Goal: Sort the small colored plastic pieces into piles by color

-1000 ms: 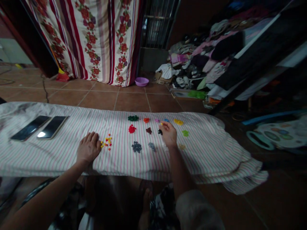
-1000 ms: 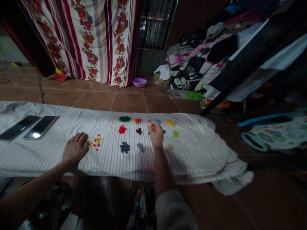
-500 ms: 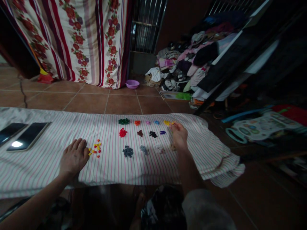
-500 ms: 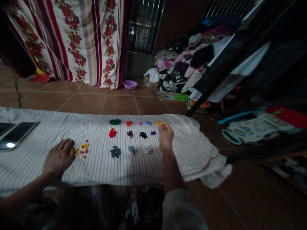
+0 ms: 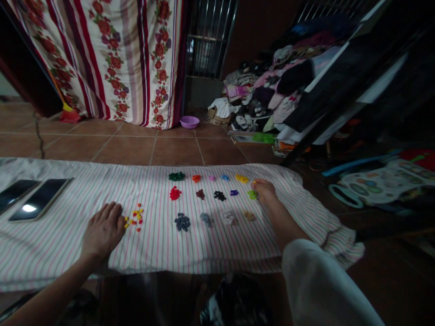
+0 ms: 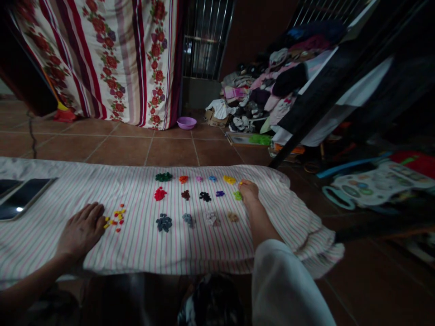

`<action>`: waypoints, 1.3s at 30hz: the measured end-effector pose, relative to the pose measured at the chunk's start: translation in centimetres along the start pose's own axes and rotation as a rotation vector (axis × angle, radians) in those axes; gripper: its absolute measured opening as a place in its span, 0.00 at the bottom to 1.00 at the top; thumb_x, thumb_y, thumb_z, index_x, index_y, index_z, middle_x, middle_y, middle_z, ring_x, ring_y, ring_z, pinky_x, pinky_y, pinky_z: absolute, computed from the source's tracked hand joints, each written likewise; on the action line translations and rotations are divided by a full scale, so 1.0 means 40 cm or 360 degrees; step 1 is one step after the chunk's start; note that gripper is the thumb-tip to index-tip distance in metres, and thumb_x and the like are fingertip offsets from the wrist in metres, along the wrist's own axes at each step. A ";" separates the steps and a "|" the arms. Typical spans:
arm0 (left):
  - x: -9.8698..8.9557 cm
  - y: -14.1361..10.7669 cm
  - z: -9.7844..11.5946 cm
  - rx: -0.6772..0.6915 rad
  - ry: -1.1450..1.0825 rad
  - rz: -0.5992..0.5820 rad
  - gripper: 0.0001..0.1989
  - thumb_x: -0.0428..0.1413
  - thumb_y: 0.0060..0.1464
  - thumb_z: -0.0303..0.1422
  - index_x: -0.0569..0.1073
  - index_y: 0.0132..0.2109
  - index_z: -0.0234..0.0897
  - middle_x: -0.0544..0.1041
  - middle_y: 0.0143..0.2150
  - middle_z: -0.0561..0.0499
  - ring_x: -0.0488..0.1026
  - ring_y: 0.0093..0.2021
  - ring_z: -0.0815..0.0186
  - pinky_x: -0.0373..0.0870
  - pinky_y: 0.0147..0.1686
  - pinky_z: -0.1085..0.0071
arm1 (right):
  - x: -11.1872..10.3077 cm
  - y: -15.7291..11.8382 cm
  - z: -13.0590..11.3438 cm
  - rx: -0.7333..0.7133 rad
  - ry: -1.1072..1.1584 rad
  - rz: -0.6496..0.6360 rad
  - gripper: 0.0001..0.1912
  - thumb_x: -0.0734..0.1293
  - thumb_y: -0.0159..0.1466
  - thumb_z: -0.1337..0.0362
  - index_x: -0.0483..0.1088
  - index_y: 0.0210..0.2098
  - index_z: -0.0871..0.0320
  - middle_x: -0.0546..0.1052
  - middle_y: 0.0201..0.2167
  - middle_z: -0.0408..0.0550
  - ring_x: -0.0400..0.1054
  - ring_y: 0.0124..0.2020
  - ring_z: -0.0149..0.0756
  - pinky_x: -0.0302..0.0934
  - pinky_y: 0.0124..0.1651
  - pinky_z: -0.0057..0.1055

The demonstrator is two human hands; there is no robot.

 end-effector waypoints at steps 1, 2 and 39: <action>0.001 0.000 -0.001 0.0006 0.0002 0.0004 0.23 0.39 0.60 0.36 0.68 0.55 0.29 0.70 0.59 0.37 0.61 0.63 0.48 0.62 0.57 0.54 | 0.006 0.008 0.004 0.0004 -0.0037 -0.0023 0.14 0.69 0.45 0.74 0.74 0.32 0.62 0.74 0.23 0.44 0.70 0.25 0.32 0.66 0.28 0.25; 0.002 0.000 -0.002 0.0009 0.0003 0.0013 0.23 0.39 0.60 0.36 0.68 0.55 0.29 0.70 0.59 0.37 0.62 0.63 0.48 0.62 0.57 0.54 | 0.012 0.016 0.007 0.0004 -0.0059 -0.0050 0.14 0.69 0.45 0.74 0.74 0.33 0.62 0.75 0.24 0.45 0.71 0.25 0.32 0.66 0.27 0.25; -0.025 -0.001 0.015 -0.0077 -0.0180 0.0066 0.22 0.41 0.59 0.35 0.68 0.55 0.30 0.69 0.59 0.35 0.62 0.63 0.49 0.61 0.57 0.53 | 0.298 -0.833 -0.270 -0.0388 0.0526 -0.1606 0.20 0.70 0.52 0.46 0.64 0.25 0.55 0.67 0.17 0.35 0.57 0.16 0.25 0.50 0.18 0.22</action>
Point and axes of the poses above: each hand's wrist, its own y-axis towards the middle knuckle, its own x-axis out of the palm, z = x × y, the point moved 1 cm from there along y, towards the middle knuckle
